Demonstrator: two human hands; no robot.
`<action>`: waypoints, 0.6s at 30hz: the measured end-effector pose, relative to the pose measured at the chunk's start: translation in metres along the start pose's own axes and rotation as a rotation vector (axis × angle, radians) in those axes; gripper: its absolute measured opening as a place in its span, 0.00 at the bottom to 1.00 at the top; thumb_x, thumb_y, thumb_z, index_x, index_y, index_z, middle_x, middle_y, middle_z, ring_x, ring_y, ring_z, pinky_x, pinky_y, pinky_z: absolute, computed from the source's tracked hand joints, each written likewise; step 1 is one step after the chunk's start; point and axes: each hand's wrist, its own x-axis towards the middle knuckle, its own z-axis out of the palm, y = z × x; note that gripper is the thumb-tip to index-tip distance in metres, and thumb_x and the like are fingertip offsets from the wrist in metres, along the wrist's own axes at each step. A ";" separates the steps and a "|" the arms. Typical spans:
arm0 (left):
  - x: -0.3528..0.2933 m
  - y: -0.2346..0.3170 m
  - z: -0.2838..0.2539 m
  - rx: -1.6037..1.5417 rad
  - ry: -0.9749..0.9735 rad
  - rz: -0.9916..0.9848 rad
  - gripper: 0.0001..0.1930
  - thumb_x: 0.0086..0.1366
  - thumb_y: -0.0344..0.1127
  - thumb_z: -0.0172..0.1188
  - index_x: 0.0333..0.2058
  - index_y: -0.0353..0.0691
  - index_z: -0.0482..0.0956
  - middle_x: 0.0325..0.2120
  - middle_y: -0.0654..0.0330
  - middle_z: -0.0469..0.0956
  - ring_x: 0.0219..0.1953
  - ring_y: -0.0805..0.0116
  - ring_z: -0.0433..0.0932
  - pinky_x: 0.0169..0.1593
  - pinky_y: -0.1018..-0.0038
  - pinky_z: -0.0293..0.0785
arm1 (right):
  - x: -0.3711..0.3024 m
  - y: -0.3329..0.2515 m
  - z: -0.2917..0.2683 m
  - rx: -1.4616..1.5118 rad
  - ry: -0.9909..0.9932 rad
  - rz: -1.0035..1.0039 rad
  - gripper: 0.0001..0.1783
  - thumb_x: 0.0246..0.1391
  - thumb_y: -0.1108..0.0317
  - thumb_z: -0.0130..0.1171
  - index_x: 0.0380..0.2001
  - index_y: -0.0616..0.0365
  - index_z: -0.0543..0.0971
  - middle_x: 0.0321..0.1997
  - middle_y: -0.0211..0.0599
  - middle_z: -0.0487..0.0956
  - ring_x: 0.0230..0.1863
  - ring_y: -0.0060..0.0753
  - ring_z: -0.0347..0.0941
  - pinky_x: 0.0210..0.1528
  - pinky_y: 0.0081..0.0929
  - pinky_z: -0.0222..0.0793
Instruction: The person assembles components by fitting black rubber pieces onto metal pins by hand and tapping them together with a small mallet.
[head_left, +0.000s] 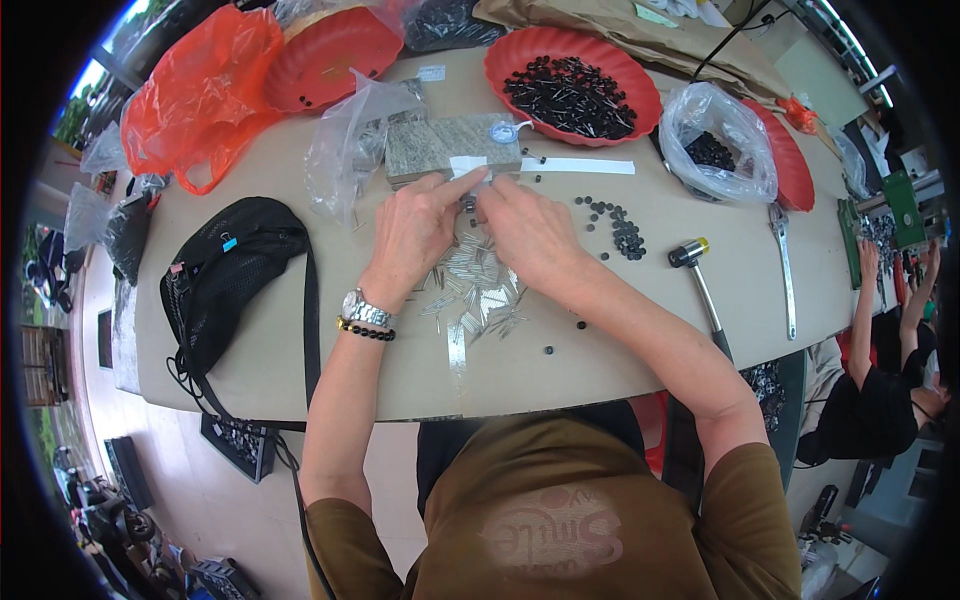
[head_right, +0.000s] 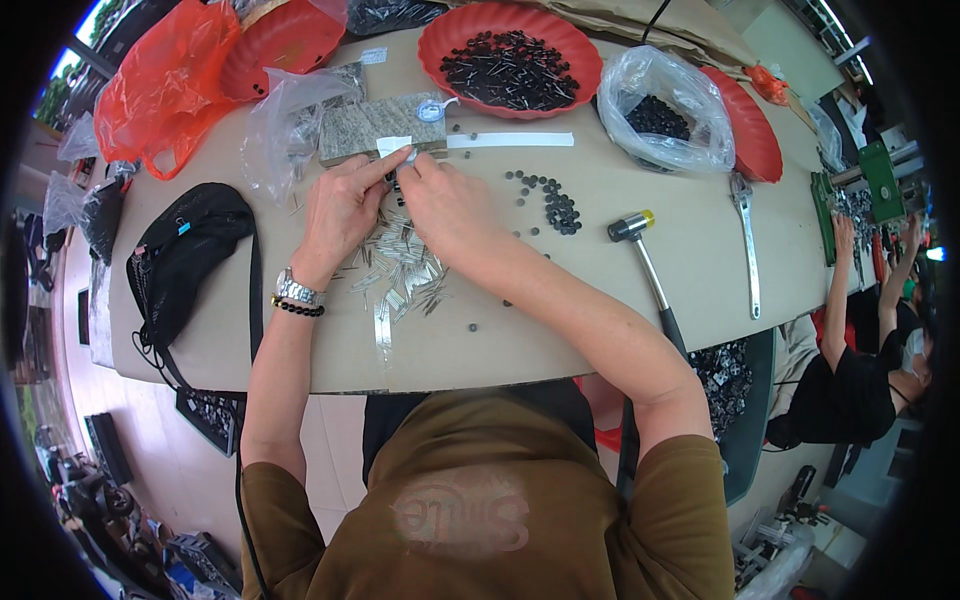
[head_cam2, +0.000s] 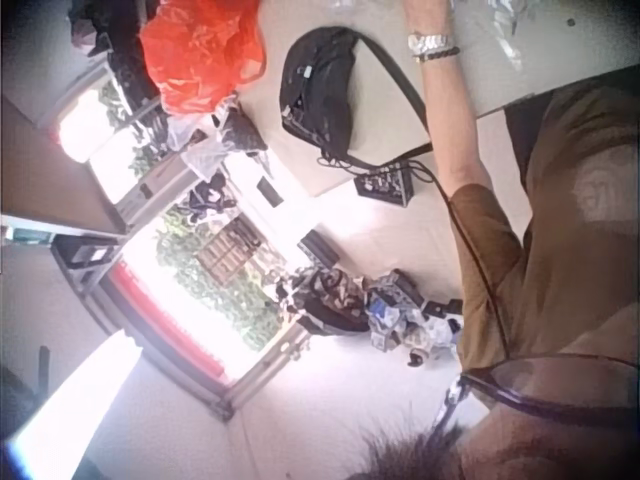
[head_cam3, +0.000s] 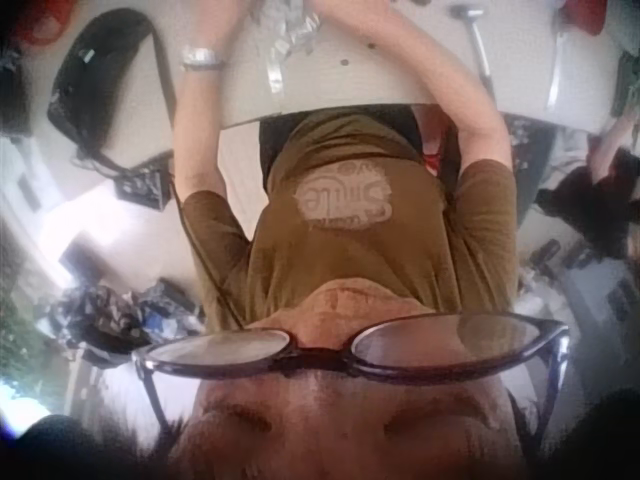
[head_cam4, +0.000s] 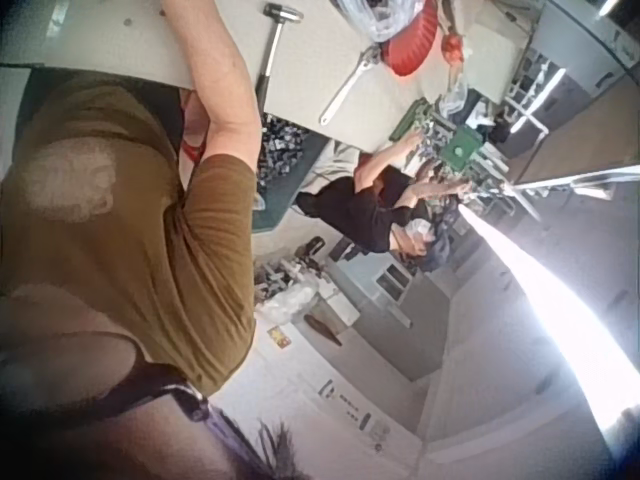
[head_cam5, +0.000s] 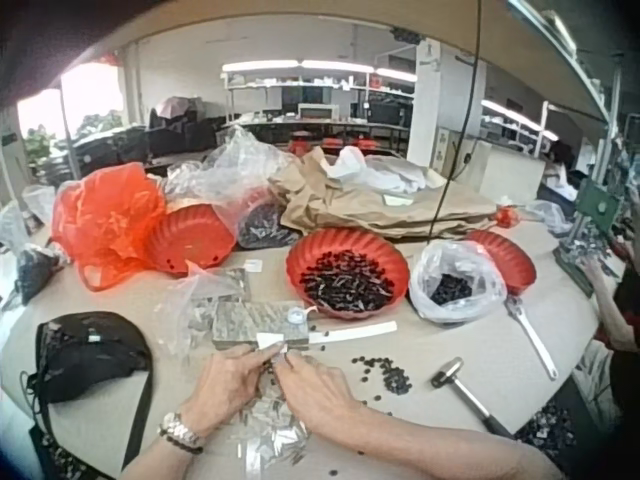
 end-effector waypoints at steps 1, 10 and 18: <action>0.002 0.001 0.000 0.007 -0.002 0.004 0.28 0.58 0.22 0.62 0.57 0.55 0.84 0.25 0.56 0.76 0.28 0.53 0.77 0.32 0.58 0.72 | 0.002 0.000 -0.002 -0.029 0.003 -0.016 0.11 0.50 0.77 0.60 0.39 0.66 0.78 0.42 0.48 0.79 0.41 0.48 0.82 0.37 0.43 0.81; -0.007 0.009 -0.021 -0.218 0.076 -0.194 0.33 0.56 0.19 0.57 0.62 0.47 0.80 0.21 0.62 0.74 0.20 0.73 0.70 0.26 0.67 0.69 | -0.009 -0.013 -0.008 -0.302 -0.038 -0.094 0.13 0.52 0.72 0.58 0.41 0.65 0.79 0.40 0.45 0.77 0.39 0.40 0.80 0.36 0.33 0.81; -0.039 0.074 -0.024 -2.125 0.196 -0.820 0.29 0.76 0.52 0.55 0.61 0.30 0.73 0.33 0.61 0.77 0.27 0.71 0.68 0.31 0.74 0.67 | 0.023 0.060 -0.072 -0.304 0.312 0.189 0.14 0.60 0.72 0.58 0.49 0.54 0.72 0.48 0.41 0.78 0.44 0.52 0.80 0.41 0.50 0.77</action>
